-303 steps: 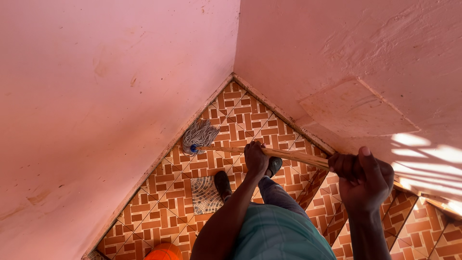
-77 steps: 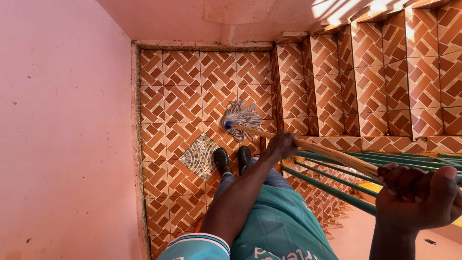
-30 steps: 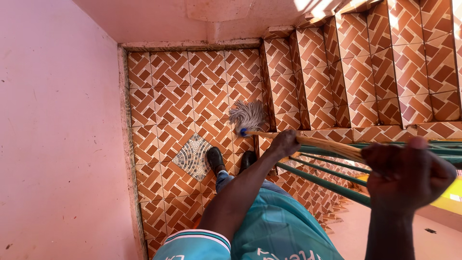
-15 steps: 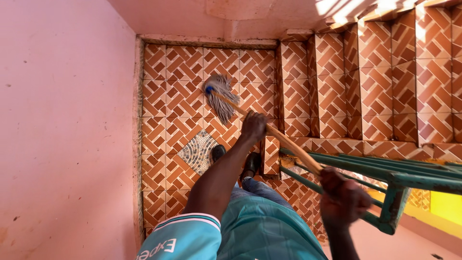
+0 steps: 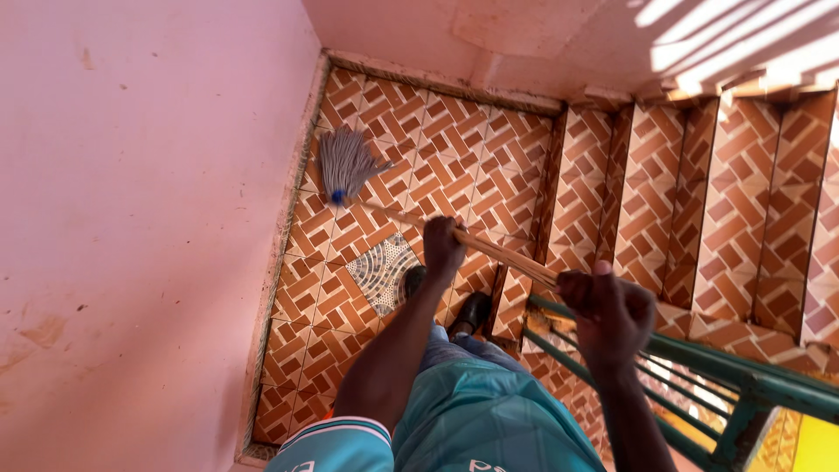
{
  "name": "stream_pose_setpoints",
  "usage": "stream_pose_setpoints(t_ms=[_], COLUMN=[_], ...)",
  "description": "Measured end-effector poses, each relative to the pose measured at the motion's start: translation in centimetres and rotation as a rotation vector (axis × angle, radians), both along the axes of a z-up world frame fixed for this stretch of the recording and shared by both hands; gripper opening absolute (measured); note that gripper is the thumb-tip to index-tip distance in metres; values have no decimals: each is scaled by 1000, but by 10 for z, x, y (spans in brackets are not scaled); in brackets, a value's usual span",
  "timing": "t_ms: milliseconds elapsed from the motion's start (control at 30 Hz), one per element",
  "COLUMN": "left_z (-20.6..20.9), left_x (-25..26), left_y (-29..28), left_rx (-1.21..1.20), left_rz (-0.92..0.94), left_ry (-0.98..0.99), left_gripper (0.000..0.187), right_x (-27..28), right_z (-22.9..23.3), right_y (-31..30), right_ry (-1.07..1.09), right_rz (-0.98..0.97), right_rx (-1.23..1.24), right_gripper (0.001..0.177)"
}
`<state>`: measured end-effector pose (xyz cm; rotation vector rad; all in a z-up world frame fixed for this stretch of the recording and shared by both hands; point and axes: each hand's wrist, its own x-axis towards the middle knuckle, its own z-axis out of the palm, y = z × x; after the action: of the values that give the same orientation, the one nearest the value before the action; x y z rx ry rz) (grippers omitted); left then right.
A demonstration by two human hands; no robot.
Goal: The person mops the tiled floor of a stairwell landing, periodically dipping the mop into a bucket of water and wringing it out by hand before continuing to mop the floor and the base of the stairs.
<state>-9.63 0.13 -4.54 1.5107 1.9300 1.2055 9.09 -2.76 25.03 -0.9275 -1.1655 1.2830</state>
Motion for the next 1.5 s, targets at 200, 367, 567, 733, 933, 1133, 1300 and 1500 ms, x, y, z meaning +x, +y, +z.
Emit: stream_pose_setpoints(t_ms=[200, 367, 567, 733, 933, 1133, 1300, 1500], left_z=[22, 38, 45, 53, 35, 17, 12, 30], left_x=[41, 47, 82, 92, 47, -31, -120, -122], left_y=[22, 57, 56, 10, -8, 14, -4, -46], left_rx=[-38, -64, -107, -255, -224, -112, -74, -60], left_rz=[68, 11, -266, -372, -164, 184, 262, 397], left_ry=[-149, -390, -394, -333, -106, -33, -26, -5], left_gripper=[24, 30, 22, 14, 21, 23, 22, 24], right_x=[2, -27, -28, 13, 17, -44, -108, -116], right_z=[66, 84, 102, 103, 61, 5, -14, 2], right_y=[20, 12, 34, 41, 4, -11, -28, 1], right_ry=[-97, -379, -292, -315, -117, -131, -307, 57], right_rz=[105, 220, -39, -162, -219, 48, 358, 373], right_rx=[25, 180, 227, 85, -15, 271, 319, 98], right_gripper=[59, 54, 53, 56, 61, 57, 51, 60])
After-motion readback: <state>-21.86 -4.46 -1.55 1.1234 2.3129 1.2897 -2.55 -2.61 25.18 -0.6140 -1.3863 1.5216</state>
